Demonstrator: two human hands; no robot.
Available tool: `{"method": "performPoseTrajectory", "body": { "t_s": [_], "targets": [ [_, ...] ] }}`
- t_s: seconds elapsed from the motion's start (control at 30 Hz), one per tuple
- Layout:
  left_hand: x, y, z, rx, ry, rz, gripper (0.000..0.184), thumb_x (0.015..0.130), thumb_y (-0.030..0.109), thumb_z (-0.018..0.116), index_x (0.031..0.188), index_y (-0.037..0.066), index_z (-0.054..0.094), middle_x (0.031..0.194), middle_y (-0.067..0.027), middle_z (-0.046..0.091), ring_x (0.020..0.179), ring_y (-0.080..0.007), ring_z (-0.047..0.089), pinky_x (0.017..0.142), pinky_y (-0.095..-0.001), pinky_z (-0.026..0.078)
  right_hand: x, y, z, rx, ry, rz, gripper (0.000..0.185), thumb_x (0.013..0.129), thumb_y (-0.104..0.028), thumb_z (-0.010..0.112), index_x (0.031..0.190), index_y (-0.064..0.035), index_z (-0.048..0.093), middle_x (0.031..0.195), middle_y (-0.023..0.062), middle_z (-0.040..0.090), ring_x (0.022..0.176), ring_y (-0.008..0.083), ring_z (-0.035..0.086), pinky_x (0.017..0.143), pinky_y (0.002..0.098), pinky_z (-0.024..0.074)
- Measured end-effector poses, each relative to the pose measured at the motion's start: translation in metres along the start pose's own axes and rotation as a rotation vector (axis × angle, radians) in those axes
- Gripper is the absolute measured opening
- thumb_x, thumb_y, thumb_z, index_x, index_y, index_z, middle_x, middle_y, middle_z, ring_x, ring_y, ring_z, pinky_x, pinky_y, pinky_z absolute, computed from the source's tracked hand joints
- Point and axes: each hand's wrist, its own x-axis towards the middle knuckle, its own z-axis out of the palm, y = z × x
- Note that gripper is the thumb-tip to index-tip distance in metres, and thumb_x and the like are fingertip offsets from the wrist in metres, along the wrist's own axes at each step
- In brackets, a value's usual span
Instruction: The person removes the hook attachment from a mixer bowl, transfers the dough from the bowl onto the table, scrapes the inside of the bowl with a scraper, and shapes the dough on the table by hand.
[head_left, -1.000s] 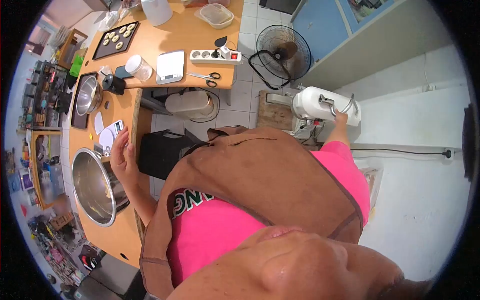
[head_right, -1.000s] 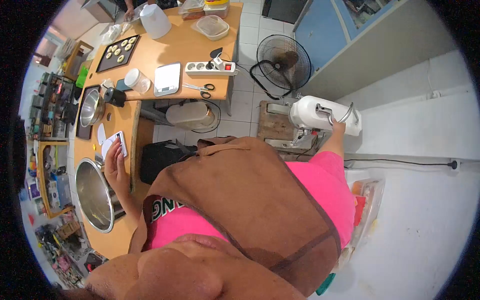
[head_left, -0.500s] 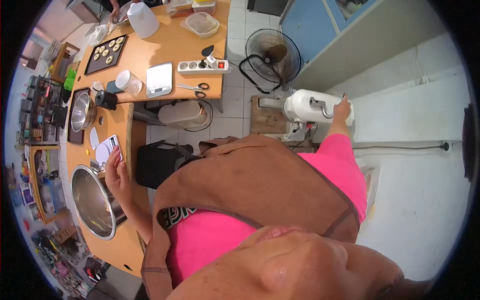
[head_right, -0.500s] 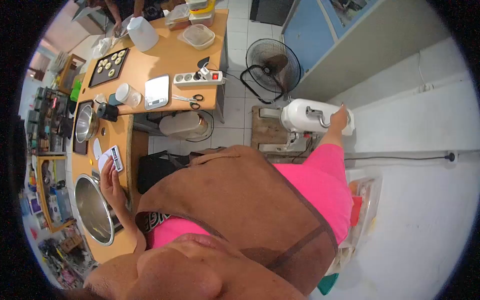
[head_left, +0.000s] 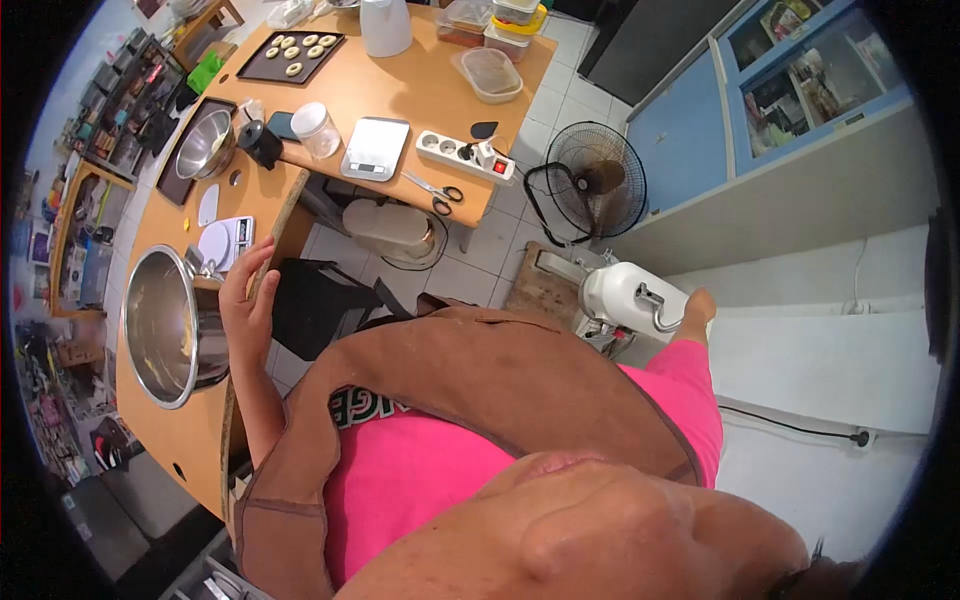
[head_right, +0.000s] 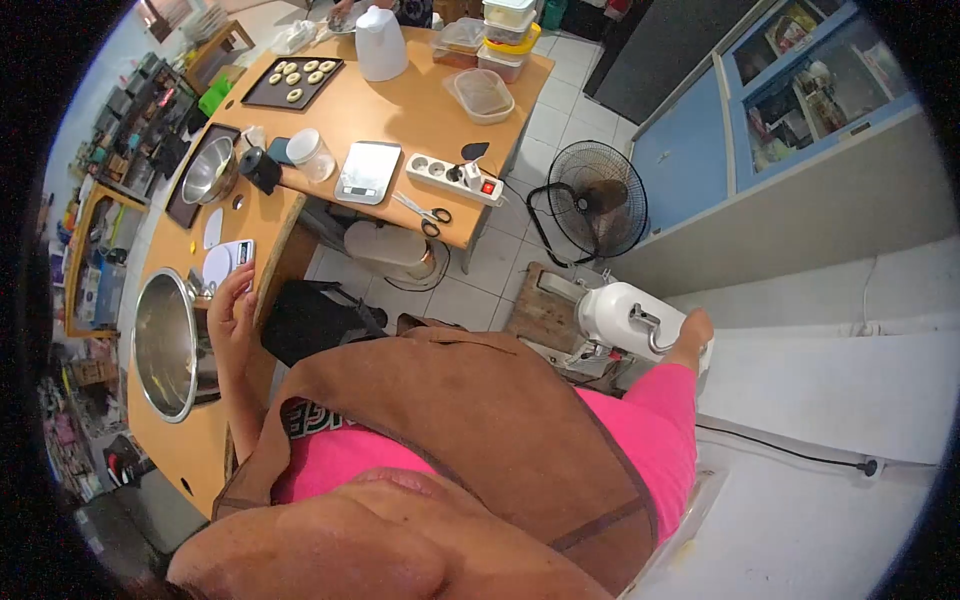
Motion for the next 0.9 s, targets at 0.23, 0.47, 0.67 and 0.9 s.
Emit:
{"method": "performPoseTrajectory", "body": {
  "t_s": [0.23,0.47,0.67,0.9],
  "targets": [
    [0.002,-0.003,0.000,0.050,-0.061,0.031,0.026,0.089,0.013,0.056,0.110,-0.001,0.058,0.119,-0.0151,0.057,0.113,-0.0232,0.053,0.094,-0.0334,0.041,-0.004,0.010,0.014,0.118,0.174,-0.047,0.032,0.093,-0.020,0.036,0.092,-0.0041,0.065,0.090,0.0158,0.067,0.084,0.0307,0.065,0.070,0.0415,0.0521],
    [0.004,0.009,0.003,0.033,-0.038,-0.009,0.023,0.084,0.003,0.058,0.107,-0.001,0.059,0.117,-0.0135,0.059,0.111,-0.0229,0.054,0.096,-0.0320,0.039,-0.016,0.007,0.007,0.198,0.282,0.036,0.033,0.094,-0.022,0.035,0.086,-0.0045,0.062,0.083,0.0149,0.067,0.076,0.0318,0.066,0.064,0.0429,0.0530],
    [0.003,0.004,0.002,0.007,-0.034,0.026,0.024,0.084,0.003,0.058,0.107,-0.001,0.059,0.117,-0.0137,0.059,0.111,-0.0230,0.054,0.096,-0.0321,0.039,-0.013,0.014,0.000,0.186,0.150,0.003,0.030,0.094,-0.020,0.035,0.099,-0.0058,0.061,0.090,0.0164,0.066,0.081,0.0336,0.065,0.068,0.0442,0.0521],
    [0.000,0.001,-0.008,0.037,-0.016,0.070,0.023,0.084,0.004,0.059,0.107,0.000,0.059,0.117,-0.0141,0.059,0.111,-0.0235,0.054,0.095,-0.0324,0.039,-0.017,0.014,-0.021,0.305,0.335,0.081,0.027,0.093,-0.019,0.039,0.093,-0.0047,0.061,0.091,0.0154,0.066,0.083,0.0319,0.065,0.069,0.0434,0.0509]
  ]
}}
